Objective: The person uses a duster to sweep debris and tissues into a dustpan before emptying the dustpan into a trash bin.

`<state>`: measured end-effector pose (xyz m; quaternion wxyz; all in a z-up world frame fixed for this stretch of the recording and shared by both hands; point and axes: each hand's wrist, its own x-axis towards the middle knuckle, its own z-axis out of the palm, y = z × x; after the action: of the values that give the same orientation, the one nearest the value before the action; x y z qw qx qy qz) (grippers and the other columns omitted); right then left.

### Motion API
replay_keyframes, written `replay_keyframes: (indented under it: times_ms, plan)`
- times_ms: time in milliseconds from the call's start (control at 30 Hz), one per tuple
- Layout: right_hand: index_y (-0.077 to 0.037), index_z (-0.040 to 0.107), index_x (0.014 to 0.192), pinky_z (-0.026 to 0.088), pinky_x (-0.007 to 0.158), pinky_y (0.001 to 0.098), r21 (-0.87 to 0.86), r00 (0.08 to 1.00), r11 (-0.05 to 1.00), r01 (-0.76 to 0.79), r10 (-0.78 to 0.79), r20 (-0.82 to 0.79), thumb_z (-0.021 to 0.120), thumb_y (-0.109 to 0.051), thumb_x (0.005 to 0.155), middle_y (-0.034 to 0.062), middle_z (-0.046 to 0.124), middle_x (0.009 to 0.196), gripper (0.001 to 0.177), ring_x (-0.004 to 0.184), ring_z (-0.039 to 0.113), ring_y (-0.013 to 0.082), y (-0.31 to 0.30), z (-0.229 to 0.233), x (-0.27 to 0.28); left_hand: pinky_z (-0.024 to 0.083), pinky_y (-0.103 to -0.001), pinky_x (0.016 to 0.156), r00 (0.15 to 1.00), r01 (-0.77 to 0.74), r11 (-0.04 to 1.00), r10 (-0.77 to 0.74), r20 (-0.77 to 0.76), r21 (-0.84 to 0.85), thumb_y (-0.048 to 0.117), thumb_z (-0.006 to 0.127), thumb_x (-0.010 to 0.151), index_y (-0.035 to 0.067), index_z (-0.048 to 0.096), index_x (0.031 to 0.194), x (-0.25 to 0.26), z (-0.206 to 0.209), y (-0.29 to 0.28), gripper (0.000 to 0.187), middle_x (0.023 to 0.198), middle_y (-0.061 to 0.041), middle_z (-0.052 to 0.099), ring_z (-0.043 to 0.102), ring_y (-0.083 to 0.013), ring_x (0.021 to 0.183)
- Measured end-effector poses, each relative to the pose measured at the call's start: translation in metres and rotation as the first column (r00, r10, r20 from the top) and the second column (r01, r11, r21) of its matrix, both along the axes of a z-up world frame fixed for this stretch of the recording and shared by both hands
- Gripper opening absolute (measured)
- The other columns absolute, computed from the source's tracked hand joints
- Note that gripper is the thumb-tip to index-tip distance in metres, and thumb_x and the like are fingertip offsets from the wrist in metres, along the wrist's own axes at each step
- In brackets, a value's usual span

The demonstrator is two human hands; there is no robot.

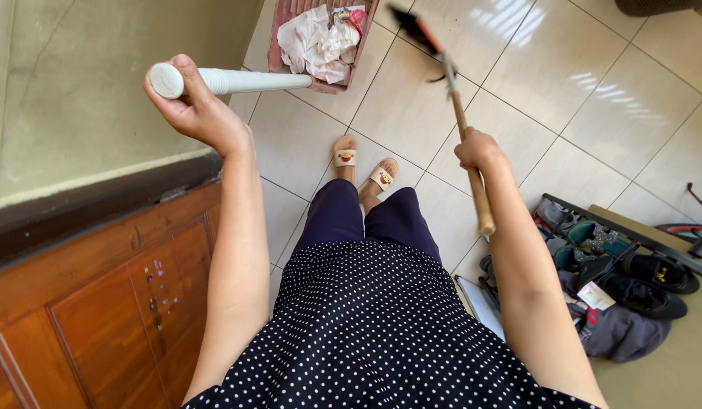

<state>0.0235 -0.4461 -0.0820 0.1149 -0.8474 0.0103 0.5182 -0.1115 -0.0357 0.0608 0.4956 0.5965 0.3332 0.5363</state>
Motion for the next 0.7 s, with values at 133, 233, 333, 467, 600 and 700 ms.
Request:
replay_keyframes:
  times_ms: [133, 233, 333, 467, 600, 700]
  plan:
    - [0.007, 0.053, 0.129, 0.055, 0.056, 0.0358, 0.138, 0.998, 0.988, 0.063, -0.06, -0.03, 0.059, -0.009, 0.091, 0.0146, 0.067, 0.082, 0.041, 0.062, 0.066, 0.0207, -0.008, 0.031, -0.015, 0.053, -0.035, 0.091, 0.998, -0.028, 1.0, 0.029, 0.06, -0.006, 0.02, 0.071, 0.105, 0.001, 0.057, 0.119, -0.022, 0.006, 0.014, 0.027, 0.106, -0.006, 0.064, 0.06, -0.0152, 0.097]
    - [0.0, 0.05, 0.133, 0.05, 0.05, 0.0315, 0.283, 0.953, 0.92, 0.271, -0.214, -0.216, 0.061, -0.005, 0.087, 0.0097, 0.062, 0.084, 0.047, 0.059, 0.057, 0.0152, -0.01, 0.041, -0.022, 0.052, -0.035, 0.092, 0.995, -0.048, 0.999, 0.047, 0.093, 0.012, 0.019, 0.072, 0.106, 0.001, 0.058, 0.121, -0.028, 0.009, 0.021, 0.028, 0.107, -0.006, 0.063, 0.06, -0.0155, 0.098]
    - [-0.005, 0.05, 0.135, 0.042, 0.043, 0.0239, 0.354, 0.737, 0.691, 0.631, -0.391, -0.551, 0.055, 0.001, 0.084, 0.0047, 0.06, 0.092, 0.051, 0.056, 0.05, 0.0079, 0.002, 0.034, -0.042, 0.053, -0.035, 0.094, 0.992, -0.049, 0.999, 0.047, 0.114, 0.012, 0.018, 0.072, 0.105, 0.001, 0.058, 0.121, -0.037, 0.012, 0.025, 0.028, 0.108, -0.006, 0.064, 0.061, -0.0157, 0.1]
    - [0.003, 0.05, 0.13, 0.039, 0.038, 0.0173, 0.269, 0.461, 0.479, 0.836, -0.345, -0.818, 0.049, 0.005, 0.085, 0.0071, 0.059, 0.1, 0.045, 0.056, 0.05, 0.0037, 0.033, 0.017, -0.067, 0.052, -0.036, 0.095, 0.987, -0.078, 0.997, 0.077, 0.139, -0.001, 0.018, 0.073, 0.104, 0.001, 0.058, 0.12, -0.047, 0.018, 0.03, 0.027, 0.108, -0.006, 0.064, 0.061, -0.016, 0.1]
    - [0.012, 0.042, 0.117, 0.05, 0.047, 0.0137, -0.12, -0.03, 0.229, 0.966, -0.362, -0.932, 0.05, 0.001, 0.097, 0.0147, 0.055, 0.105, 0.024, 0.061, 0.055, 0.0068, 0.076, -0.005, -0.094, 0.051, -0.036, 0.096, 0.979, -0.111, 0.993, 0.115, 0.166, -0.038, 0.018, 0.072, 0.103, 0.003, 0.058, 0.12, -0.067, 0.032, 0.034, 0.027, 0.109, -0.005, 0.064, 0.06, -0.0152, 0.102]
    - [0.016, 0.042, 0.114, 0.05, 0.043, 0.0137, -0.379, -0.341, 0.045, 0.924, -0.354, -0.871, 0.048, -0.002, 0.098, 0.018, 0.054, 0.101, 0.025, 0.056, 0.053, 0.0073, 0.113, -0.026, -0.112, 0.05, -0.035, 0.095, 0.972, -0.146, 0.988, 0.152, 0.181, -0.049, 0.018, 0.072, 0.103, 0.004, 0.058, 0.116, -0.084, 0.041, 0.044, 0.024, 0.106, -0.004, 0.063, 0.059, -0.0149, 0.101]
